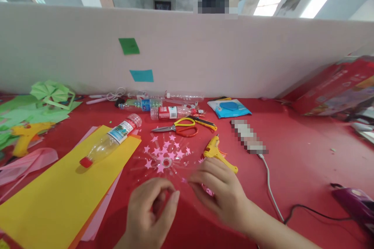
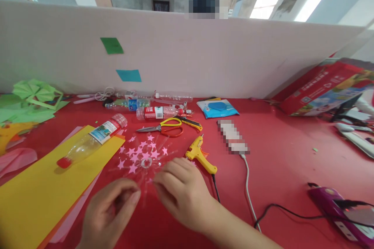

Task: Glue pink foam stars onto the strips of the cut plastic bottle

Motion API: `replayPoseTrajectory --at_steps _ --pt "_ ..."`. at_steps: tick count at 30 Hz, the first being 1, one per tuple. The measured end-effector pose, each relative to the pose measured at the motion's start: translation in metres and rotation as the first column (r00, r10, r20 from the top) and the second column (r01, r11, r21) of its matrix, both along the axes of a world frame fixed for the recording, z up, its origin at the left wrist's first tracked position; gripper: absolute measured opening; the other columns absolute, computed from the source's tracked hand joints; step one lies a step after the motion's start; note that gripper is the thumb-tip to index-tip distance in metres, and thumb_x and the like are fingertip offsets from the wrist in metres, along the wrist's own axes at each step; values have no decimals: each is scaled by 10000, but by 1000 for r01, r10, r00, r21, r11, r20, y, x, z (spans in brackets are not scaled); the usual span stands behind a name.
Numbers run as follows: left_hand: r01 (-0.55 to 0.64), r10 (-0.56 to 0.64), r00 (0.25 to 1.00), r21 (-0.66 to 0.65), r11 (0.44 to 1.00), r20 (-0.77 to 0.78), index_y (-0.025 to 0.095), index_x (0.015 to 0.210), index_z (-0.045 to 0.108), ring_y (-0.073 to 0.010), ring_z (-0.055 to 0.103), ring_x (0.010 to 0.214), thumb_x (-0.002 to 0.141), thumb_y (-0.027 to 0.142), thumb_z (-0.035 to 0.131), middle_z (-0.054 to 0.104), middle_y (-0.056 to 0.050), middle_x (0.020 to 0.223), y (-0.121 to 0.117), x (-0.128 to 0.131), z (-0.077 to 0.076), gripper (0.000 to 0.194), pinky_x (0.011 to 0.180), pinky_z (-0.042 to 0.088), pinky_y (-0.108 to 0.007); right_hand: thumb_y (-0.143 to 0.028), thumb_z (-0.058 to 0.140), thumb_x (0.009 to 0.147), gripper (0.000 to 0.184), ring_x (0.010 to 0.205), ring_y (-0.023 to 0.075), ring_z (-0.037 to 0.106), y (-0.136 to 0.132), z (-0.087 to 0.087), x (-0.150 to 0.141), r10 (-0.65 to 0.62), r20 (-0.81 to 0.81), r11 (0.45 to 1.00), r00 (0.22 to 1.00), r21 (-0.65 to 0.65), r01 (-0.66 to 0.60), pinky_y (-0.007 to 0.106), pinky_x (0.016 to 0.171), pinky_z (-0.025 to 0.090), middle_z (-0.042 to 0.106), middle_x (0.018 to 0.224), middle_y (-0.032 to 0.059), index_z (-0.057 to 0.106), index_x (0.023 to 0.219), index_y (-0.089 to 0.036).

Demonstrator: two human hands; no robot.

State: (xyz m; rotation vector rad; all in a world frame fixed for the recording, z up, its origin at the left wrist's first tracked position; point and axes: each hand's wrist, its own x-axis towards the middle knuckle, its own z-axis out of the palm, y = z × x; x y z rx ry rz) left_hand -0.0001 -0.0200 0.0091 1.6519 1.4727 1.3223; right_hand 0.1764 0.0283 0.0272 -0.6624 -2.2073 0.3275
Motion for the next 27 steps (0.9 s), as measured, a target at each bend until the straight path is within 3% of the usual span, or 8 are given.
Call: replayPoseTrajectory --at_steps 1,2,3,6,9,13,22,27 --pt "-48 85 979 193 980 -186 179 760 631 -109 441 509 772 215 590 499 21 559 0 -4 1 55 509 370 -232 -80 503 856 126 657 136 497 2 2 -3 -21 -10 995 1000 -100 20 253 601 391 602 731 28 583 827 -173" --pt "-77 189 928 332 940 -322 177 839 644 -128 482 568 765 186 603 538 1 622 2 -8 2 85 562 402 -253 -77 502 850 136 641 125 501 3 3 -6 -28 -11 978 1000 -208 25 233 582 389 590 715 17 578 800 -177" --pt "-73 261 864 406 911 -430 169 895 644 -151 512 629 764 178 608 561 -22 685 3 -10 3 136 608 423 -278 -73 503 841 142 620 112 502 4 3 -9 -26 -5 950 1000 -312 23 214 564 386 580 698 2 574 782 -181" --pt "-47 325 727 428 902 -605 153 935 634 -194 528 733 784 188 593 551 -59 784 8 -11 1 161 674 444 -332 -72 515 808 136 527 77 468 5 0 -18 -54 -1 858 999 -512 46 176 504 355 527 608 -48 564 759 -188" --pt "-35 312 697 404 914 -645 152 949 624 -187 517 727 805 186 567 530 -53 792 10 -7 -4 159 676 452 -340 -84 505 792 125 468 64 425 3 -7 -24 -118 -27 821 993 -564 83 165 453 317 471 550 -69 557 747 -189" --pt "-34 284 715 374 927 -639 165 931 598 -173 513 706 809 150 547 518 -37 779 11 -4 -10 133 648 456 -320 -108 489 798 110 447 67 413 1 -14 -26 -99 -66 860 993 -508 52 168 442 318 458 527 -68 559 764 -185" --pt "-1 220 740 325 946 -636 177 949 579 -169 551 755 782 76 550 538 -34 821 11 -10 -16 197 689 470 -304 -114 450 874 133 472 95 445 2 -25 -24 -16 0 978 1000 -210 16 214 471 342 560 583 -18 560 825 -171" --pt "7 196 745 300 954 -638 179 954 569 -174 558 787 776 70 530 540 -42 846 10 -10 -15 212 703 480 -310 -113 429 905 161 475 117 443 2 -28 -24 -7 51 998 999 -59 11 248 476 333 556 573 -1 562 827 -159"
